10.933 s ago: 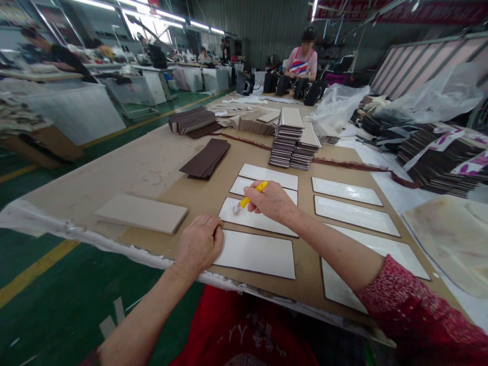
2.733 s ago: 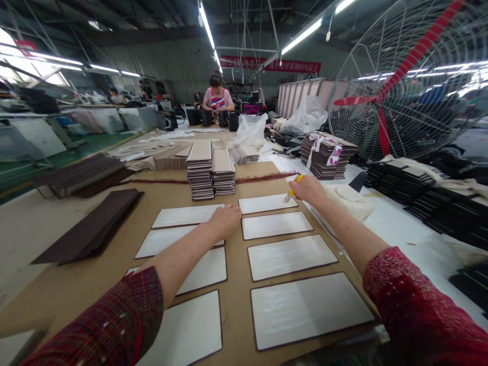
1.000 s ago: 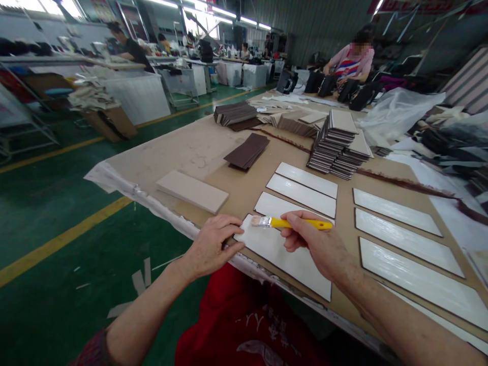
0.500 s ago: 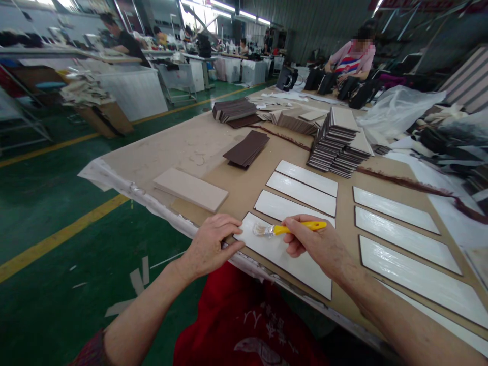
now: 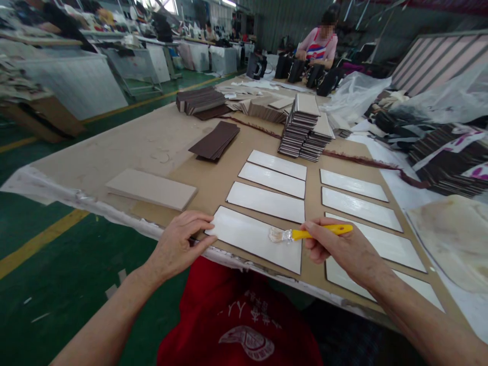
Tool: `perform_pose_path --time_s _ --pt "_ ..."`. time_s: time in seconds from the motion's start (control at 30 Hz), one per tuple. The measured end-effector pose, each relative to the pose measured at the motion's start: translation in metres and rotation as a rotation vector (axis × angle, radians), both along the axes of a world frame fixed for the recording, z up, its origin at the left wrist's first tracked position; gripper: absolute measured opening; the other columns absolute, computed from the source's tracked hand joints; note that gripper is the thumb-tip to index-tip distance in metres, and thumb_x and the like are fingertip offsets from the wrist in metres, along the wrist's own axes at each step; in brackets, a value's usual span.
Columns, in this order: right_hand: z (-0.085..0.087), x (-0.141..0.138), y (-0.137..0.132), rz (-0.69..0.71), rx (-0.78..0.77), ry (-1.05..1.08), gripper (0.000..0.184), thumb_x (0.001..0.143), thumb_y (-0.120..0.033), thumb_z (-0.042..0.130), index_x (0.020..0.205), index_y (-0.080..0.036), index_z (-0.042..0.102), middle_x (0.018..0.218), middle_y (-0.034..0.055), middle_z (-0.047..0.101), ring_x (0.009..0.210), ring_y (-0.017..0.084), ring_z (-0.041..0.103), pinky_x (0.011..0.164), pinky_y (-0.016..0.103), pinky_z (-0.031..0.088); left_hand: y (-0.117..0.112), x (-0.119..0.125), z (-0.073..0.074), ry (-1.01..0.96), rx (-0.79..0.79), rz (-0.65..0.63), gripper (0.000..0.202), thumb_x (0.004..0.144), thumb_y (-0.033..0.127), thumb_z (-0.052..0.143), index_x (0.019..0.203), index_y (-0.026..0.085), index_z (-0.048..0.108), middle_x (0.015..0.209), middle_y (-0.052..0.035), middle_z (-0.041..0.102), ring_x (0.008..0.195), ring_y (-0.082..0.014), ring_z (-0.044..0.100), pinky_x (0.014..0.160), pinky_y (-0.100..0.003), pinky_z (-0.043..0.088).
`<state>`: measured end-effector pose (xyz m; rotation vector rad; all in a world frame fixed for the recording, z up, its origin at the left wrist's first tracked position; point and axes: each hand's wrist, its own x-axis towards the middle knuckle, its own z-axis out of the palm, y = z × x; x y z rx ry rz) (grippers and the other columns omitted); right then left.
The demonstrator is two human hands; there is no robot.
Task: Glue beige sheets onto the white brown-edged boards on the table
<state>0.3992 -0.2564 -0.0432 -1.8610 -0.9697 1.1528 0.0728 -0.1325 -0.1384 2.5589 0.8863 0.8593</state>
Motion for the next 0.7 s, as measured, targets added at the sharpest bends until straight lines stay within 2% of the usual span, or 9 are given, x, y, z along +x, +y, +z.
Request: perform_pose_path --time_s 0.27,0.4,0.57,0.7 --pt "-0.001 0.028 -0.034 -0.041 -0.012 -0.044 0.04 0.08 -0.06 0.069 0.077 -0.019 0.07 0.068 0.0053 0.068 0.05 0.014 0.06 0.049 0.024 0.053 0.0 0.001 0.001 -0.008 -0.012 0.0 0.016 0.09 0.035 0.066 0.099 0.023 0.066 0.113 -0.0078 0.067 0.106 -0.0252 0.062 0.093 -0.045 0.05" --pt "0.005 0.029 -0.037 -0.017 0.028 -0.049 0.042 0.081 -0.062 0.068 0.076 -0.02 0.07 0.069 0.0057 0.068 0.051 0.014 0.06 0.05 0.023 0.053 -0.001 0.002 0.002 -0.015 -0.008 0.005 0.014 0.089 0.034 0.067 0.098 0.023 0.065 0.111 -0.0066 0.068 0.106 -0.0244 0.062 0.094 -0.045 0.049" --pt "0.013 -0.006 -0.011 -0.017 0.175 0.113 0.041 0.075 -0.06 0.075 0.088 -0.02 0.073 0.073 0.0068 0.07 0.055 0.016 0.064 0.048 0.023 0.054 -0.002 -0.001 0.007 -0.016 -0.054 -0.011 0.008 0.092 0.027 0.062 0.097 0.022 0.064 0.112 -0.0067 0.067 0.107 -0.0225 0.06 0.095 -0.042 0.048" --pt "0.017 -0.046 0.018 0.105 0.184 0.227 0.038 0.072 -0.051 0.079 0.093 -0.02 0.072 0.076 0.0065 0.071 0.059 0.016 0.068 0.054 0.025 0.058 -0.002 -0.005 0.011 -0.005 -0.12 -0.041 0.012 0.094 0.022 0.056 0.104 0.022 0.063 0.117 -0.0069 0.066 0.111 -0.0219 0.059 0.099 -0.042 0.047"
